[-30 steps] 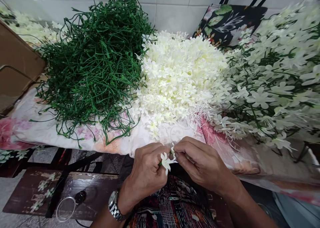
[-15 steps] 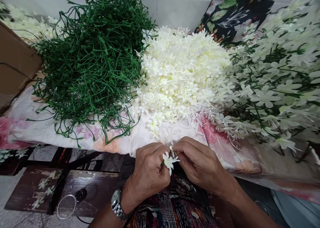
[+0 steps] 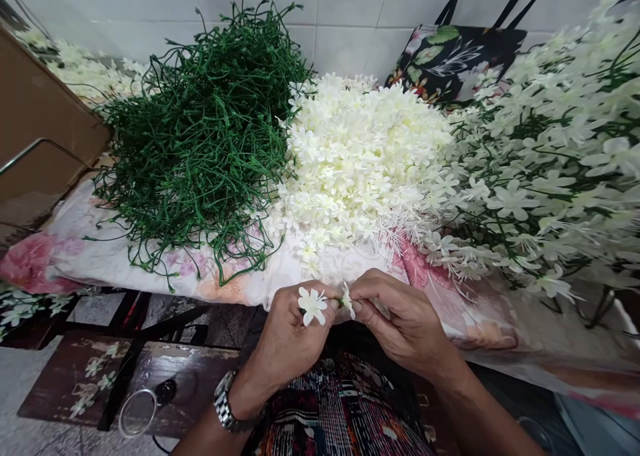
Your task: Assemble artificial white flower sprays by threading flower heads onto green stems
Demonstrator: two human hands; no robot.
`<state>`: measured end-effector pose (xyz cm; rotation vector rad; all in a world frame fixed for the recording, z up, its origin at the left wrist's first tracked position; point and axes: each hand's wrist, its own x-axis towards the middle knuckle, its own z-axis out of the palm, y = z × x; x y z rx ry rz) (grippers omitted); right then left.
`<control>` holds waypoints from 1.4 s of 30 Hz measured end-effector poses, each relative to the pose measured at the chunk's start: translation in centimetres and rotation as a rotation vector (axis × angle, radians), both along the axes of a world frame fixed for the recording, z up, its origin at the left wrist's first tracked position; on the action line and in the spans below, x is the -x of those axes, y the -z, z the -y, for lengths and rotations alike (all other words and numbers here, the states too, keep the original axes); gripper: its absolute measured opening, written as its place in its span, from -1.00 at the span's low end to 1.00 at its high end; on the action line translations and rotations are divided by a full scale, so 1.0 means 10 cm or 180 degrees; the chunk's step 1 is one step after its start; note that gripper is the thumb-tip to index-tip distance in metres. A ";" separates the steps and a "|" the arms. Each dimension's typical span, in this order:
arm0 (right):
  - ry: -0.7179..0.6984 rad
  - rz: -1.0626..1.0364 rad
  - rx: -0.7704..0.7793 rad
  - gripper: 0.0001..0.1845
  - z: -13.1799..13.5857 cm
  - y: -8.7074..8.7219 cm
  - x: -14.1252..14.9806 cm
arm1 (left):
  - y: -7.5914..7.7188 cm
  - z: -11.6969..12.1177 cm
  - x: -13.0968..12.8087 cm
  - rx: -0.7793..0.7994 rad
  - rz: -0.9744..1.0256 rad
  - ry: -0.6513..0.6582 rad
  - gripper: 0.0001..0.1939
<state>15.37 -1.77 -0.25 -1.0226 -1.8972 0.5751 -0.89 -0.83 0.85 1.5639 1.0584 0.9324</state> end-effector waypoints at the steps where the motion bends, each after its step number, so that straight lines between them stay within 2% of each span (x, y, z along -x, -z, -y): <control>1: 0.0004 0.0014 -0.0022 -0.87 0.00 -0.01 0.01 | -0.01 0.00 0.00 -0.0028 0.0011 -0.0011 -0.79; 6: -0.0002 0.0156 -0.0130 -0.86 0.01 -0.03 0.02 | 0.01 0.02 0.01 -0.0545 -0.0189 0.0010 -0.81; 10: -0.0007 0.0252 -0.0174 -0.85 0.02 0.00 0.03 | 0.07 0.02 0.02 -0.1111 -0.0355 0.0031 -0.79; 13: 0.0012 0.0263 -0.0193 -0.83 0.02 0.03 0.04 | 0.12 0.01 0.02 -0.1358 -0.0433 -0.0061 -0.79; 24: 0.0217 0.0207 -0.0154 -0.83 0.01 0.12 0.09 | 0.17 -0.02 -0.01 -0.1687 -0.0758 -0.0159 -0.77; 42: 0.0121 0.0167 -0.0023 -0.85 0.02 0.17 0.08 | 0.19 -0.04 -0.05 -0.1733 -0.0943 -0.0105 -0.77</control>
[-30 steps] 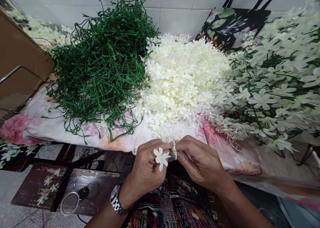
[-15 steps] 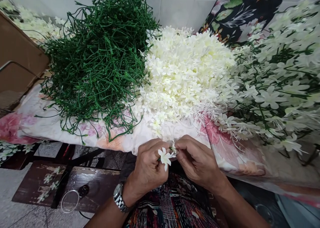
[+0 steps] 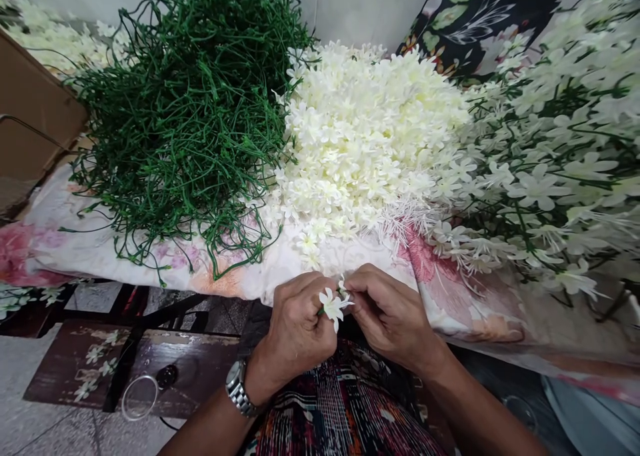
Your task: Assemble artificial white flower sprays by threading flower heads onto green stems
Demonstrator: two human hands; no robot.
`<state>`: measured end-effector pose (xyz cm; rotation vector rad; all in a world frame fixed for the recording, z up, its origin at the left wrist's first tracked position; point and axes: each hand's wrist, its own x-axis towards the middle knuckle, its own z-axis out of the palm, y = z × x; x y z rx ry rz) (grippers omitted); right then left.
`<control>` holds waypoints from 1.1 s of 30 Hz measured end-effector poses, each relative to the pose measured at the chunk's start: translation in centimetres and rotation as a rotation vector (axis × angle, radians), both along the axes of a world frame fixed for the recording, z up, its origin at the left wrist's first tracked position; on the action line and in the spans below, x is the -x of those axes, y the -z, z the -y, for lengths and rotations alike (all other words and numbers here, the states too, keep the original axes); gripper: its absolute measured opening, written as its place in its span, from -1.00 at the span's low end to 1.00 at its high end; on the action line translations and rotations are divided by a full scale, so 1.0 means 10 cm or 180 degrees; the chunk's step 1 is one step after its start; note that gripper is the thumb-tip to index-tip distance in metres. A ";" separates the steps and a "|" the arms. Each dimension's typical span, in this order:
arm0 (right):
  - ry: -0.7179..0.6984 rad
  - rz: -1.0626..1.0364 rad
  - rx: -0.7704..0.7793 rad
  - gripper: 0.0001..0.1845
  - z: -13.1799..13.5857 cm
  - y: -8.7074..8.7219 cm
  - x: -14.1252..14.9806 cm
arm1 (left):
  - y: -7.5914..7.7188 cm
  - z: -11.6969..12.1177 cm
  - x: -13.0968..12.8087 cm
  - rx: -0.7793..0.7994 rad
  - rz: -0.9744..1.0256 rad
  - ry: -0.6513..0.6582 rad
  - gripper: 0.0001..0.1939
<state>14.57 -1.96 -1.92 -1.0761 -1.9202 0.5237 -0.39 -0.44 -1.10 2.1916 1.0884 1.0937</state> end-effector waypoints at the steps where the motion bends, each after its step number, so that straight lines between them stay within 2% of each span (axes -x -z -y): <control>1: 0.0009 0.0002 0.0002 -0.85 0.00 0.00 0.00 | 0.01 0.00 0.00 0.0018 0.0017 -0.0014 -0.77; 4: 0.0050 -0.0009 0.0020 -0.86 -0.01 0.01 0.01 | 0.01 0.00 0.01 0.0215 0.0132 -0.0095 -0.79; 9: 0.0119 -0.0044 -0.0068 -0.90 -0.01 -0.08 -0.03 | -0.04 0.01 0.06 0.1260 0.0892 -0.0157 -0.83; 11: 0.0185 -0.0015 -0.0114 -0.90 0.00 -0.16 -0.05 | -0.07 0.02 0.09 0.1380 0.1066 -0.0160 -0.84; 14: 0.0112 0.0006 -0.0160 -0.94 0.01 -0.28 -0.04 | -0.10 0.03 0.12 0.1098 0.0993 -0.0106 -0.83; 17: 0.0039 0.0013 -0.0130 -0.97 0.02 -0.35 0.00 | -0.10 0.05 0.14 0.0538 0.0803 -0.0063 -0.84; 22: 0.0043 0.0047 -0.0047 -0.92 0.00 -0.35 0.05 | -0.08 0.07 0.14 -0.0337 0.0372 -0.0114 -0.82; 29: 0.0144 0.0130 0.0100 -0.88 0.00 -0.29 0.03 | -0.09 0.02 0.13 -0.0994 -0.0157 -0.0055 -0.84; 33: 0.0170 0.0174 0.0111 -0.87 -0.02 -0.28 0.03 | -0.07 0.00 0.11 -0.1024 -0.0265 -0.0052 -0.84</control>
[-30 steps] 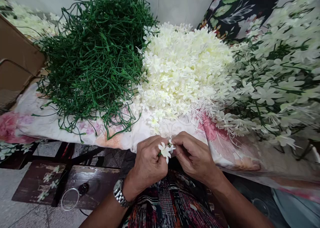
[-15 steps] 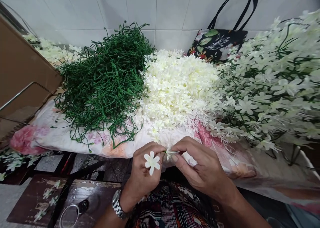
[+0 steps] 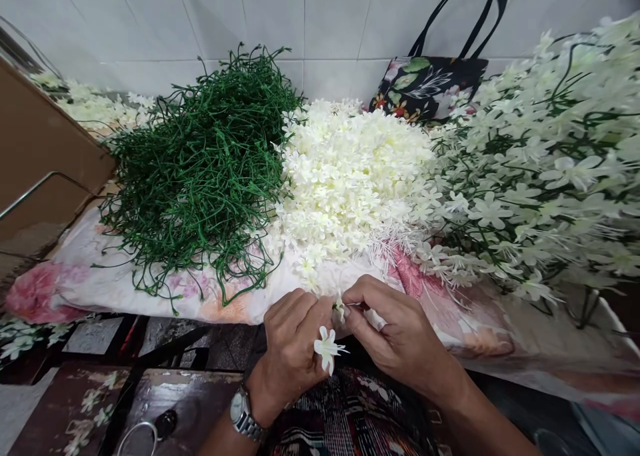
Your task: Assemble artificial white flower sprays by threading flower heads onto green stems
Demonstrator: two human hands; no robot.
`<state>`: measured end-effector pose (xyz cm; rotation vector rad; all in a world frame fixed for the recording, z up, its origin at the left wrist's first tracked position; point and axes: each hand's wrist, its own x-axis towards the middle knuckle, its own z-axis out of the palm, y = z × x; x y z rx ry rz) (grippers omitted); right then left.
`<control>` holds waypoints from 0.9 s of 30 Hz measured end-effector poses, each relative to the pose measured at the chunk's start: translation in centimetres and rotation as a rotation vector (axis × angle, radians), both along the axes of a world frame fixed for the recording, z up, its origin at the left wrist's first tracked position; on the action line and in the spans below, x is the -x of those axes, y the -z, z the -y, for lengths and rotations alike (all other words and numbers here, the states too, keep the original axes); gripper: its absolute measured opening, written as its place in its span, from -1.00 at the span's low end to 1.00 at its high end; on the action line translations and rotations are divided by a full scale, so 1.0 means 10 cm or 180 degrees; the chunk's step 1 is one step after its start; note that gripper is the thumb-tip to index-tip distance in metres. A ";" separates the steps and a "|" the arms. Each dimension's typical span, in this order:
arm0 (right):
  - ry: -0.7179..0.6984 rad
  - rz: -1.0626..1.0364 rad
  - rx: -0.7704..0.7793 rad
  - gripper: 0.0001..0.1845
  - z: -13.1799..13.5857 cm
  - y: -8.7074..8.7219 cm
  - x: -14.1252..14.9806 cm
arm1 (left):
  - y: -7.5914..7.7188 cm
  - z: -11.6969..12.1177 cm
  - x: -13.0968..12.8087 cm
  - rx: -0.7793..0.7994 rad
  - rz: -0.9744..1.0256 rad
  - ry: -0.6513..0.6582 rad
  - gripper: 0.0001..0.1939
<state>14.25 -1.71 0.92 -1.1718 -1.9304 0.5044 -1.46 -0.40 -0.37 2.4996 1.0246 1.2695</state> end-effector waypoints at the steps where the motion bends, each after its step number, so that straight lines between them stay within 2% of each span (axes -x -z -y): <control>1: -0.0011 0.0008 -0.0021 -0.87 -0.01 0.00 0.00 | 0.01 0.00 0.00 0.0074 0.0033 -0.0001 -0.84; 8: -0.0108 0.0016 -0.0123 -0.84 -0.05 0.10 0.00 | 0.09 -0.03 -0.03 0.0690 0.0289 0.0017 -0.81; 13: -0.0077 0.0061 -0.0101 -0.83 -0.07 0.20 -0.01 | 0.12 -0.08 -0.06 0.0689 0.0177 0.0000 -0.78; 16: -0.0073 0.0077 -0.0089 -0.83 -0.09 0.20 -0.02 | 0.12 -0.09 -0.07 0.0787 0.0186 -0.0013 -0.78; 18: -0.0093 0.0088 -0.0098 -0.86 -0.09 0.16 -0.05 | 0.09 -0.09 -0.06 0.1124 0.0386 0.0064 -0.81; 23: -0.0110 0.0230 -0.0464 -0.88 -0.08 0.00 -0.10 | -0.06 -0.09 -0.03 0.2739 0.1280 0.0060 -0.84; 27: -0.0307 0.0273 -0.0623 -0.87 -0.08 -0.06 -0.10 | -0.11 -0.08 -0.02 0.3292 0.1661 0.0166 -0.83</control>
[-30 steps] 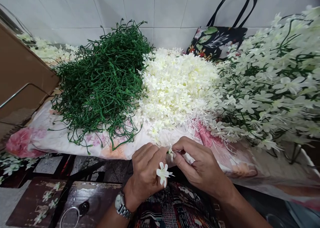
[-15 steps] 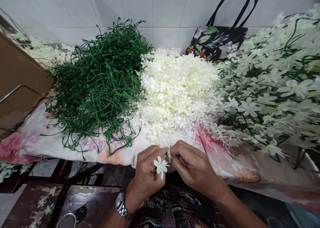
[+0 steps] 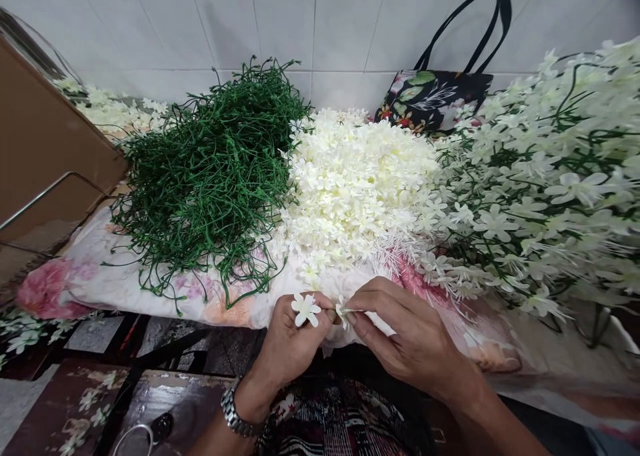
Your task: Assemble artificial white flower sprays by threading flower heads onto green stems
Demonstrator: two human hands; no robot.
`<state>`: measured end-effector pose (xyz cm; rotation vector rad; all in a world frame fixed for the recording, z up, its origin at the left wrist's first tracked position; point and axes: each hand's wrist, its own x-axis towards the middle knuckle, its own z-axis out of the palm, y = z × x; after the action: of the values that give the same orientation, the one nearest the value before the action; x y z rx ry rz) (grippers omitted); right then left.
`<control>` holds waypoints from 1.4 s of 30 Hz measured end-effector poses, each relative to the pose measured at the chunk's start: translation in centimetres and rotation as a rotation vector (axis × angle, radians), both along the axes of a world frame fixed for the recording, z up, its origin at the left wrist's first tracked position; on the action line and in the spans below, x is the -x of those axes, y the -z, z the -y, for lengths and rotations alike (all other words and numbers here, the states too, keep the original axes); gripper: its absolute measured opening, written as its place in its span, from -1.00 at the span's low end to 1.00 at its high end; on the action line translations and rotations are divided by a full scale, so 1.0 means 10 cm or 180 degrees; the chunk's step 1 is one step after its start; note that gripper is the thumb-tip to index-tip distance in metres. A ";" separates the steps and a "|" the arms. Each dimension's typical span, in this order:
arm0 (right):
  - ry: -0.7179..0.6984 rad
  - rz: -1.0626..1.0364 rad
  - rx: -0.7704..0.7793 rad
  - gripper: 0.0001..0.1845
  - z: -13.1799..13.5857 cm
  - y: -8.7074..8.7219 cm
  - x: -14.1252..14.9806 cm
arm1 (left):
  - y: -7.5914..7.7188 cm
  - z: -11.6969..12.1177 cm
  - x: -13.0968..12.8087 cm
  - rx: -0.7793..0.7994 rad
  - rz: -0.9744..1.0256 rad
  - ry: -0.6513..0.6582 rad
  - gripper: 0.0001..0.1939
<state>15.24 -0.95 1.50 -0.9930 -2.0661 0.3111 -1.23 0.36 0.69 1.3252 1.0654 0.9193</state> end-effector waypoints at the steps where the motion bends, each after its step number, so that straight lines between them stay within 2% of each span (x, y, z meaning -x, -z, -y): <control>1: -0.0026 0.0019 -0.0011 -0.87 0.00 0.00 0.01 | 0.01 0.00 0.00 0.0062 0.0077 -0.0010 -0.84; 8: -0.0033 0.0372 -0.0304 -0.87 0.01 0.00 0.04 | 0.11 -0.01 0.00 0.0170 0.0220 0.0036 -0.89; 19: -0.0048 0.0192 -0.0134 -0.84 -0.01 0.13 0.09 | 0.11 0.04 -0.06 0.0554 0.0025 -0.0366 -0.82; 21: -0.0059 -0.0003 0.0043 -0.84 -0.01 0.14 0.08 | 0.06 0.03 -0.03 0.0431 -0.0063 -0.0290 -0.84; 24: -0.0017 -0.0246 0.0282 -0.86 0.00 0.07 0.02 | -0.02 0.02 0.04 -0.0084 -0.0138 0.0114 -0.84; 27: 0.0179 -0.0353 0.0188 -0.86 -0.03 -0.13 -0.12 | -0.03 0.03 0.10 -0.0768 0.0019 0.0211 -0.44; 29: 0.0395 -0.0276 -0.0031 -0.84 -0.08 -0.31 -0.27 | 0.01 0.04 0.11 -0.0861 0.0119 0.0129 -0.36; 31: 0.0817 -0.0174 -0.0390 -0.85 -0.17 -0.48 -0.46 | 0.06 0.04 0.09 -0.0911 0.0177 0.0020 -0.39; 32: 0.1150 -0.0061 -0.0509 -0.87 -0.21 -0.56 -0.56 | 0.08 0.04 0.09 -0.0974 0.0157 -0.0032 -0.44; 34: 0.2166 0.0092 -0.1166 -0.93 -0.30 -0.70 -0.74 | 0.10 0.04 0.08 -0.1146 -0.0028 -0.0088 -0.57; 36: 0.2863 0.0043 -0.1427 -0.92 -0.36 -0.81 -0.87 | 0.11 0.03 0.08 -0.1343 -0.0303 -0.0132 -0.70; 41: 0.3641 0.0217 -0.1685 -0.90 -0.33 -0.97 -1.13 | 0.15 0.00 0.13 -0.2237 -0.0719 -0.0504 -0.79; 42: 0.3805 0.0350 -0.1717 -0.88 -0.33 -1.00 -1.20 | 0.15 -0.01 0.14 -0.2412 -0.0877 -0.0449 -0.78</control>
<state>27.29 2.34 11.46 -1.6630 -1.1905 -0.8707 -2.63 0.50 -0.83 2.0629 1.0662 1.3499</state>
